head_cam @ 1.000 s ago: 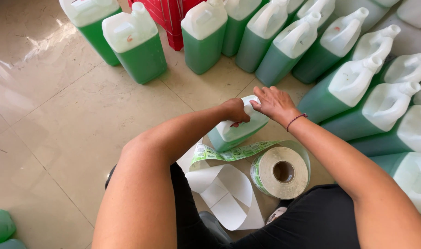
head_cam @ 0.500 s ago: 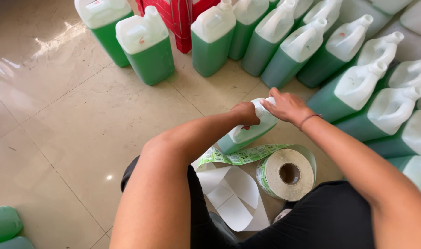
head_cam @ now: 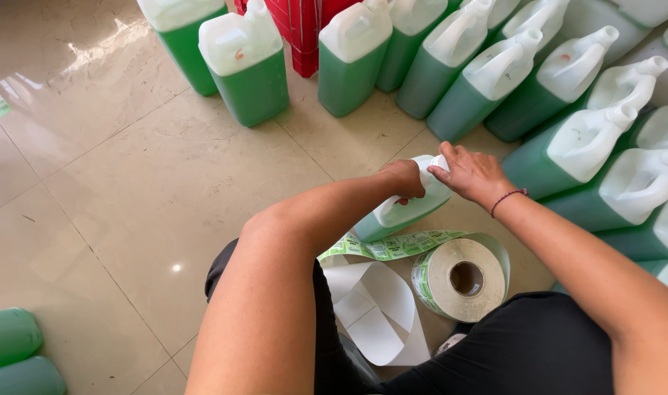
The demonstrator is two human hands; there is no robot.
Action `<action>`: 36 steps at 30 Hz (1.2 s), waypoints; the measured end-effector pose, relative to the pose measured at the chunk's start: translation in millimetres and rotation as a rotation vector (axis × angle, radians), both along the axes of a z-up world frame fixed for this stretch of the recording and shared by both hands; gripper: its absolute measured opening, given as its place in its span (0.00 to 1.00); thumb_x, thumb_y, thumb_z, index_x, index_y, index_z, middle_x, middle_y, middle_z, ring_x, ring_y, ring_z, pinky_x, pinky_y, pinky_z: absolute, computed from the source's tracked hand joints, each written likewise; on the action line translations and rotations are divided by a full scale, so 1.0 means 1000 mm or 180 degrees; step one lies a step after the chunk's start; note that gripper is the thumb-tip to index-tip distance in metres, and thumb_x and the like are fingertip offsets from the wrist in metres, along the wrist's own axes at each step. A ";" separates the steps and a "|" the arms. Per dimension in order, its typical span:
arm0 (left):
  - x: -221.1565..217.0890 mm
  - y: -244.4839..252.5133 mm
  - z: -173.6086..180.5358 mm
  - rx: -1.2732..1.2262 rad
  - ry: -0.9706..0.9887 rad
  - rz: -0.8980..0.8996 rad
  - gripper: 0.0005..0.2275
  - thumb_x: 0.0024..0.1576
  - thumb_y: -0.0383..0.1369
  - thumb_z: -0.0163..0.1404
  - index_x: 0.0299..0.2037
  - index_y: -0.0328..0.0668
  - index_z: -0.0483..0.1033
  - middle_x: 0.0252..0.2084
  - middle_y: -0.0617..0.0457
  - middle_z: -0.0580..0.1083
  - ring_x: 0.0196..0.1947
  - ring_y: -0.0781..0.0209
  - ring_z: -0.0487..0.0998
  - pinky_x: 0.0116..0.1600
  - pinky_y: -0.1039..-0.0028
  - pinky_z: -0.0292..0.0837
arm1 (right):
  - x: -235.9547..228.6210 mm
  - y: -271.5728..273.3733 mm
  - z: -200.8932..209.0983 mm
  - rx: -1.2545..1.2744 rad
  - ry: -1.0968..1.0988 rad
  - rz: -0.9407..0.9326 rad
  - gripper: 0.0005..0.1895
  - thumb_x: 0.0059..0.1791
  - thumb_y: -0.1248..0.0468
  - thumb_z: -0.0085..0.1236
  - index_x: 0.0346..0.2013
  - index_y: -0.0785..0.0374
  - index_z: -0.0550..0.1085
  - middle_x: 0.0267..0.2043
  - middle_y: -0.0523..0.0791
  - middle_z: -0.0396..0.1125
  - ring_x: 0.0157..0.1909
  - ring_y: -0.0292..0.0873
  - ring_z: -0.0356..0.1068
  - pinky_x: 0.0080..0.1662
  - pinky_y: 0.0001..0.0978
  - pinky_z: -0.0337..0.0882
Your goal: The person peels labels from a roll and applies them to plastic jugs filled with green liquid before screwing on the caps. They repeat this process for several jugs, retrieving more caps from a box as needed.
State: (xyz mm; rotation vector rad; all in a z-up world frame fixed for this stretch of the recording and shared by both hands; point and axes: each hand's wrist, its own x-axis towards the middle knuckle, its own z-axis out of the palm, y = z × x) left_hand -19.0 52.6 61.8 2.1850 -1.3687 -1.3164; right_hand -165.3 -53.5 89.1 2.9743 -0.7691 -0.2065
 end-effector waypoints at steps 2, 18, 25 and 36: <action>-0.001 0.000 0.000 0.0016 -0.0044 0.0005 0.11 0.50 0.35 0.57 0.39 0.38 0.81 0.28 0.54 0.81 0.25 0.67 0.83 0.38 0.72 0.81 | 0.006 -0.002 -0.017 -0.0151 0.0146 -0.0261 0.31 0.54 0.37 0.40 0.54 0.60 0.63 0.39 0.54 0.75 0.37 0.61 0.76 0.36 0.55 0.74; -0.021 0.011 -0.007 -0.0062 -0.0356 0.0198 0.10 0.49 0.28 0.56 0.41 0.34 0.80 0.33 0.47 0.80 0.42 0.55 0.83 0.48 0.64 0.79 | 0.015 0.014 -0.018 0.0075 0.0143 -0.1084 0.33 0.55 0.36 0.38 0.52 0.63 0.63 0.36 0.57 0.75 0.40 0.60 0.76 0.40 0.53 0.73; -0.016 0.015 0.000 -0.0004 -0.0149 0.0172 0.07 0.51 0.31 0.54 0.34 0.36 0.81 0.25 0.52 0.80 0.34 0.60 0.85 0.46 0.66 0.79 | 0.011 0.008 -0.017 -0.0076 0.0020 -0.0485 0.29 0.54 0.41 0.39 0.54 0.62 0.63 0.35 0.56 0.75 0.35 0.62 0.75 0.36 0.54 0.73; -0.036 0.014 -0.018 -0.0034 -0.0455 0.0557 0.16 0.54 0.34 0.55 0.51 0.36 0.77 0.54 0.41 0.77 0.57 0.47 0.78 0.56 0.62 0.76 | 0.033 0.012 -0.036 -0.0404 0.0493 -0.0961 0.20 0.56 0.47 0.36 0.49 0.59 0.65 0.29 0.51 0.76 0.32 0.53 0.77 0.32 0.49 0.73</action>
